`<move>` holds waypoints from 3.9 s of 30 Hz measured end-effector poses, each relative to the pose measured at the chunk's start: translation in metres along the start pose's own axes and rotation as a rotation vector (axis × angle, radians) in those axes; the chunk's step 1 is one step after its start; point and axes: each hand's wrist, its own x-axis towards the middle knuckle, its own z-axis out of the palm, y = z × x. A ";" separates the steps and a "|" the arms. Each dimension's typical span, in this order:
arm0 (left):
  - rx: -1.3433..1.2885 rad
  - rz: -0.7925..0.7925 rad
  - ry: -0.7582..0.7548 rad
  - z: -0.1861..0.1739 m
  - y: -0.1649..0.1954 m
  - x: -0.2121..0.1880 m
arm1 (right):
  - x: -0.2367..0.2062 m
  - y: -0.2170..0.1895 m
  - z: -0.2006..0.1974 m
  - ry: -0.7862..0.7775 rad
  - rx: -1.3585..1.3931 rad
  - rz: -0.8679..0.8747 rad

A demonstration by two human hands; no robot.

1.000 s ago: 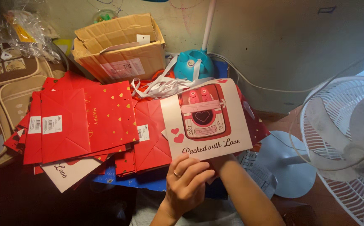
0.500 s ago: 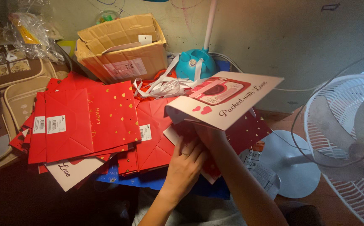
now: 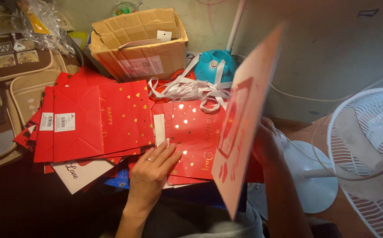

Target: The person ties white ribbons on red Valentine's Day gift bags. They repeatedly pick up a bag, thread the ribbon through the handle, and tie a knot. The finished bags are placed on a stack on the table.

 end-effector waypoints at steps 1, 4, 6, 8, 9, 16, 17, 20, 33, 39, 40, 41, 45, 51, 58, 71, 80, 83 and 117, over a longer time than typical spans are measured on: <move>0.006 -0.014 0.003 -0.001 0.000 -0.003 | -0.003 0.002 0.003 0.000 -0.071 0.019; 0.028 -0.028 0.036 0.001 0.003 -0.009 | -0.005 0.007 0.016 0.016 -0.340 0.000; 0.039 -0.065 0.001 -0.001 0.007 -0.014 | -0.005 0.008 0.028 0.039 -0.523 -0.014; 0.042 -0.130 -0.104 -0.010 0.010 -0.023 | -0.006 0.008 0.039 0.074 -0.679 0.004; 0.060 -0.178 -0.080 -0.019 0.011 -0.028 | -0.007 0.007 0.043 0.077 -0.734 0.002; -0.271 -0.255 0.162 -0.029 0.030 -0.007 | -0.033 0.009 0.068 0.017 -0.946 -0.118; -0.403 -0.275 0.140 -0.017 0.035 0.006 | -0.040 0.011 0.070 -0.012 -0.961 -0.123; -0.664 -0.419 0.087 0.023 0.040 0.047 | -0.053 0.015 0.076 -0.142 -1.032 -0.176; -0.876 -0.746 0.072 0.066 0.018 0.047 | -0.041 0.026 0.073 -0.132 -0.574 -0.111; -1.057 -0.618 0.061 0.059 0.016 0.035 | -0.046 0.032 0.089 -0.159 -0.654 -0.200; -1.061 -0.600 0.077 0.057 0.018 0.034 | -0.046 0.033 0.089 -0.153 -0.727 -0.174; -1.066 -0.583 0.093 0.055 0.019 0.034 | -0.046 0.033 0.088 -0.146 -0.799 -0.148; -1.087 -0.600 0.132 0.045 0.027 0.035 | -0.045 0.037 0.086 -0.090 -0.824 -0.149; -0.847 -0.530 0.158 0.024 0.039 0.040 | -0.052 0.039 0.093 -0.114 -0.733 -0.426; -0.876 -0.594 0.152 0.019 0.043 0.035 | -0.052 0.045 0.102 -0.010 -0.497 -0.159; -1.147 -0.645 0.205 0.050 0.040 0.020 | -0.043 0.039 0.063 -0.264 -0.217 0.061; -1.175 -0.675 0.409 0.042 0.037 0.014 | -0.050 0.024 0.042 -0.239 -0.042 0.095; -1.182 -0.693 0.420 0.043 0.026 0.012 | -0.052 0.016 0.044 -0.369 -0.030 0.109; -0.735 -0.578 0.158 0.054 0.036 0.040 | -0.032 0.063 0.059 -0.119 -0.316 -0.040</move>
